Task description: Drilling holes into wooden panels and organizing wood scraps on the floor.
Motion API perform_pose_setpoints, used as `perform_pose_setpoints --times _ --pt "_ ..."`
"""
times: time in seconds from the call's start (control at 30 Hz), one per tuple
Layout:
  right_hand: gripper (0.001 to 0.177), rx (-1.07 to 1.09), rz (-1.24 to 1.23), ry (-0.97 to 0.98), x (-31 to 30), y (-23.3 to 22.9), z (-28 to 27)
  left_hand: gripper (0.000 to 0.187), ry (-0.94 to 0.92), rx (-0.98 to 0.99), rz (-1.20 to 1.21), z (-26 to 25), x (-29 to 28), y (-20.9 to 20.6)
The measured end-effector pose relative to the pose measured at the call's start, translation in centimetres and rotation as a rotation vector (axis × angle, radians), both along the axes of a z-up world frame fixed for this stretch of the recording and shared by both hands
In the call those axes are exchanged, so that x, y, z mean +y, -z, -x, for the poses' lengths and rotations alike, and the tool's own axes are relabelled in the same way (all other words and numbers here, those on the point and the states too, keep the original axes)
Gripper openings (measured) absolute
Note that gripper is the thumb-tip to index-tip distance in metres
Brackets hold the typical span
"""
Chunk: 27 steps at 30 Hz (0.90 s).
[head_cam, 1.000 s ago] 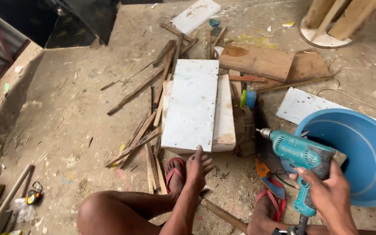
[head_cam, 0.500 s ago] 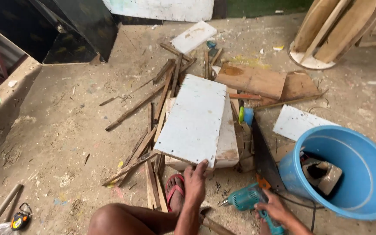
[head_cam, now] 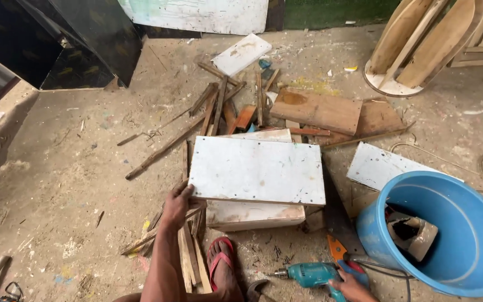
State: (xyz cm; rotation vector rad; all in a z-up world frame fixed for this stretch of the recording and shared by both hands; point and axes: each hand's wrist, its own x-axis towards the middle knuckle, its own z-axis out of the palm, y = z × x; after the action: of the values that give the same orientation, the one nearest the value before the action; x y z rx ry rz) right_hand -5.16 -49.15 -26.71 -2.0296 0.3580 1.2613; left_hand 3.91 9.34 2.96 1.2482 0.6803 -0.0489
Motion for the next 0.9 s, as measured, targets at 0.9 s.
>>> perform_pose_setpoints --times 0.9 --pt "0.095 -0.716 -0.390 0.403 18.7 -35.7 -9.9 0.048 0.797 -0.047 -1.228 5.5 -3.0 -13.8"
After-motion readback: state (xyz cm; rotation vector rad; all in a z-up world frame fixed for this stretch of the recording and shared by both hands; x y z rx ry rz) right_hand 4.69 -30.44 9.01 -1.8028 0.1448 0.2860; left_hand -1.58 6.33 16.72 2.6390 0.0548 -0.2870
